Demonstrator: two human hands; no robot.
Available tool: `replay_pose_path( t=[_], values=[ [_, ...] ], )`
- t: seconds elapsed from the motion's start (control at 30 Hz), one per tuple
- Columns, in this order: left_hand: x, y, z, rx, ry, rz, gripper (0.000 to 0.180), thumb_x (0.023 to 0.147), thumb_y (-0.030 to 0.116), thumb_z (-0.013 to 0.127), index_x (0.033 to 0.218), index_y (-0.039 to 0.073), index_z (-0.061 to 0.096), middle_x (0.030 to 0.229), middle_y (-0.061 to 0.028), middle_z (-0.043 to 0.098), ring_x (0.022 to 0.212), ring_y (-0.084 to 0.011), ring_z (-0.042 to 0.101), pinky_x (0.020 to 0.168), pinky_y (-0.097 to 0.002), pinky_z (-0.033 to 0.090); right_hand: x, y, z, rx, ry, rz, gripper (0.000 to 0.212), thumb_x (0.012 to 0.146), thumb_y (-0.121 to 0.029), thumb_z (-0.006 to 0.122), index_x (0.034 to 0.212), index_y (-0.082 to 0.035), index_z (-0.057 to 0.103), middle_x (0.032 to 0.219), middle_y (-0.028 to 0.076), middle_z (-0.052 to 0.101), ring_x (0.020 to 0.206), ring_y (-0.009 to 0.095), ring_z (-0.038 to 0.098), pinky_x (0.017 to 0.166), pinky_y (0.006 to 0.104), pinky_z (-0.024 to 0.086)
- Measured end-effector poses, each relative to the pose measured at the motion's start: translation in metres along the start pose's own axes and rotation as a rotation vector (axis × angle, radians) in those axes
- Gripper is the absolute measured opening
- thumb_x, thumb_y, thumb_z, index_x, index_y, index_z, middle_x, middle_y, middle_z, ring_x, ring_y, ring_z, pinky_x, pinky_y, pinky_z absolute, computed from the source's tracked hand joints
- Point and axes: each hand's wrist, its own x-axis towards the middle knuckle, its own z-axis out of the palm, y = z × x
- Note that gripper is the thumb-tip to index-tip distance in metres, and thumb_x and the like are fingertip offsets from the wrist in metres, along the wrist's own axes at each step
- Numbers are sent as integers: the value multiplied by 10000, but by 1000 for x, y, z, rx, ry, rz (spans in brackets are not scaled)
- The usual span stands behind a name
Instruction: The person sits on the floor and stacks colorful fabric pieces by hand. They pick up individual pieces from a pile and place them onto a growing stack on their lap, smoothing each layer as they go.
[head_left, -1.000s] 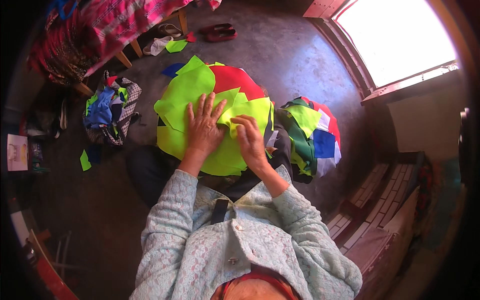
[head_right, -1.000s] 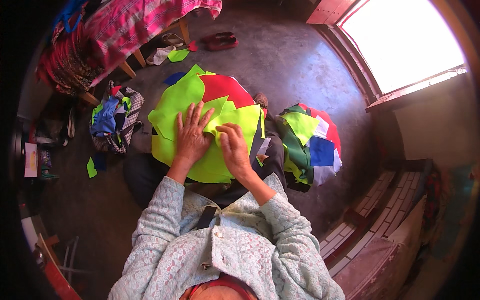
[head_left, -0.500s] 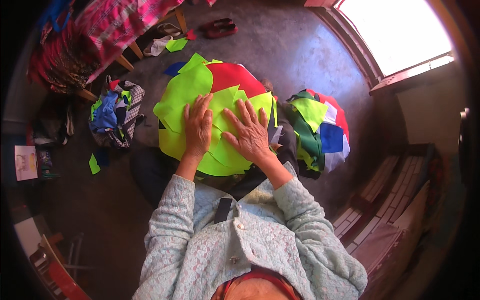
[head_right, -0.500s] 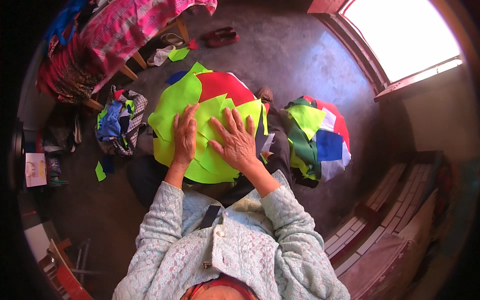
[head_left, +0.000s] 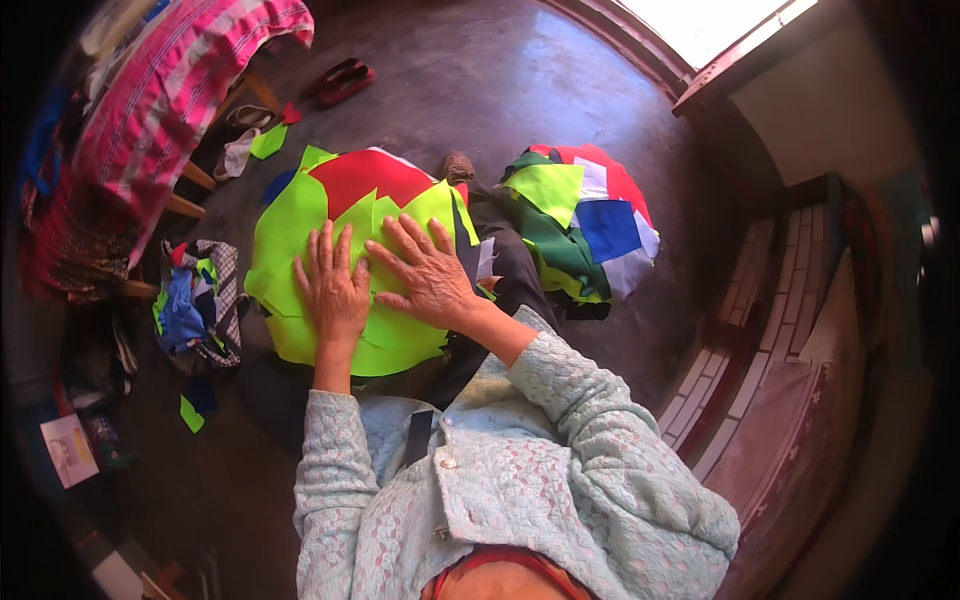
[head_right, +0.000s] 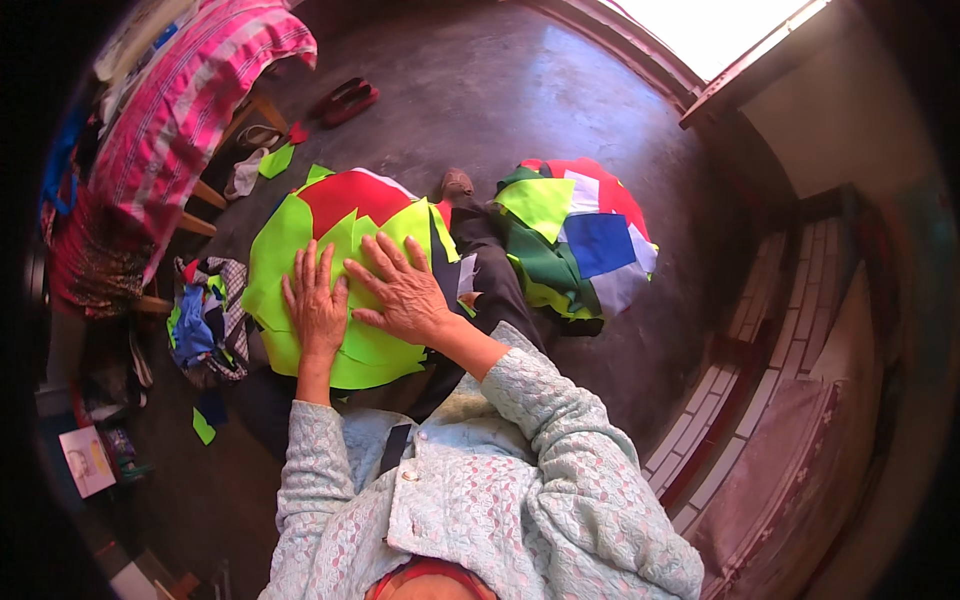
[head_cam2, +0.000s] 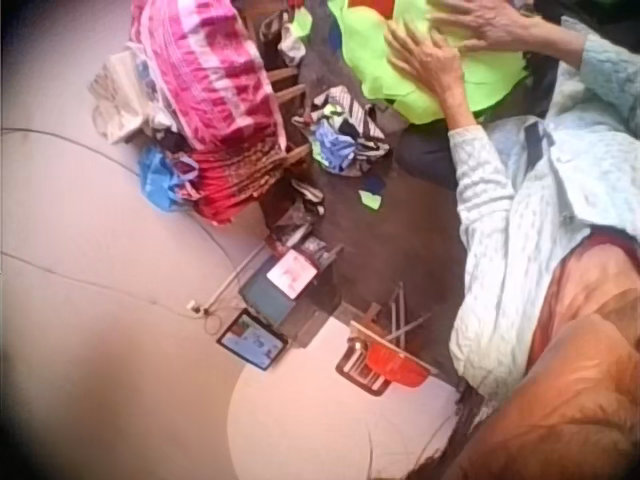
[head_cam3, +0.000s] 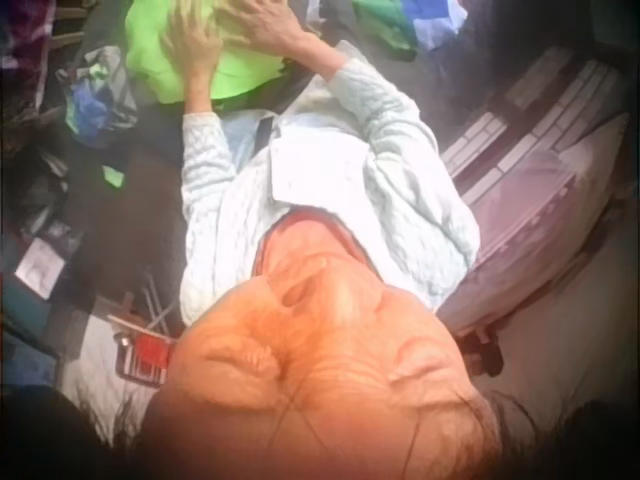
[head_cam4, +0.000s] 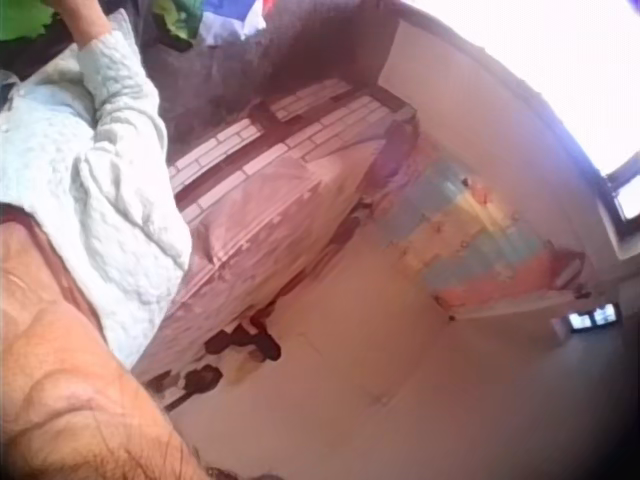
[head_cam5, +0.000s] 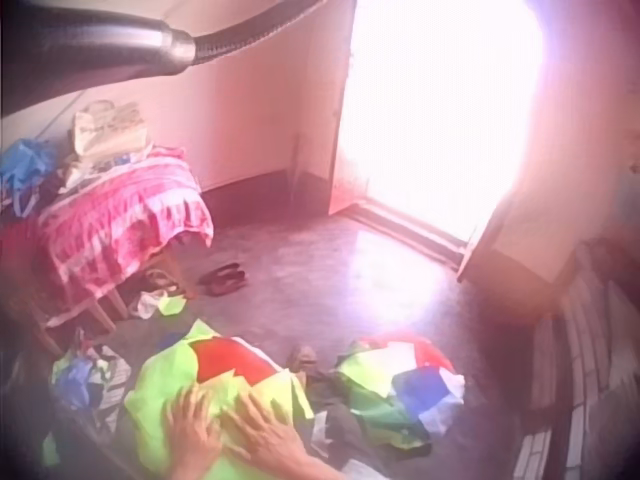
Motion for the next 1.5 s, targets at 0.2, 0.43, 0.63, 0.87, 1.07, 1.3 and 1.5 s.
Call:
replay_pose_path(
  t=[0.2, 0.43, 0.63, 0.87, 1.07, 1.3, 1.5],
  values=[
    [0, -2, 1, 40, -2, 13, 521, 952, 353, 470, 1442, 192, 402, 1541, -52, 299, 1421, -275, 266, 1137, -559, 166, -16, 22, -29, 297, 35, 95, 647, 849, -388, 648, 1407, -134, 442, 1475, 165, 367, 1366, 333, 344, 1115, 456, 270],
    [0, -1, -1, 45, -4, 14, 519, 948, 340, 474, 1440, 190, 405, 1538, -50, 305, 1416, -277, 279, 1133, -560, 177, -48, 129, -65, 192, 360, 420, 382, 793, -85, 684, 1163, -61, 594, 1121, 152, 631, 1044, 332, 611, 899, 397, 494],
    [1, 0, -1, 42, -9, 12, 524, 937, 335, 490, 1434, 185, 413, 1537, -49, 307, 1415, -277, 280, 1133, -562, 176, -58, 203, -56, -248, 74, 597, 561, 783, -284, 720, 1263, -51, 546, 1276, 160, 560, 1152, 323, 547, 943, 415, 451],
    [1, 2, -5, 30, -16, 1, 521, 926, 318, 505, 1421, 177, 426, 1528, -55, 318, 1413, -280, 283, 1131, -564, 178, -36, 217, -26, -436, -120, 618, 702, 786, -360, 707, 1343, -3, 470, 1394, 192, 468, 1297, 330, 443, 1025, 434, 394],
    [2, 4, -5, 16, -14, 2, 522, 919, 305, 514, 1416, 171, 431, 1519, -59, 331, 1408, -281, 289, 1130, -561, 180, -47, 239, -5, -499, 12, 571, 491, 863, -298, 604, 1281, -43, 553, 1374, 165, 501, 1281, 314, 467, 1014, 440, 395],
    [3, 6, -7, 8, -9, -1, 522, 912, 296, 526, 1411, 168, 438, 1516, -59, 339, 1406, -280, 292, 1127, -561, 185, -53, 250, -10, -319, 174, 525, 287, 922, -261, 533, 1096, -88, 682, 1194, 140, 632, 1102, 281, 603, 934, 400, 454],
    [3, 8, -7, -18, 2, 4, 518, 912, 311, 525, 1401, 160, 448, 1504, -64, 356, 1398, -282, 305, 1123, -562, 193, -56, 287, -34, 1539, 807, 829, 305, 985, -249, 476, 1140, -24, 609, 1094, 96, 665, 1002, 235, 640, 879, 381, 510]
  ],
)
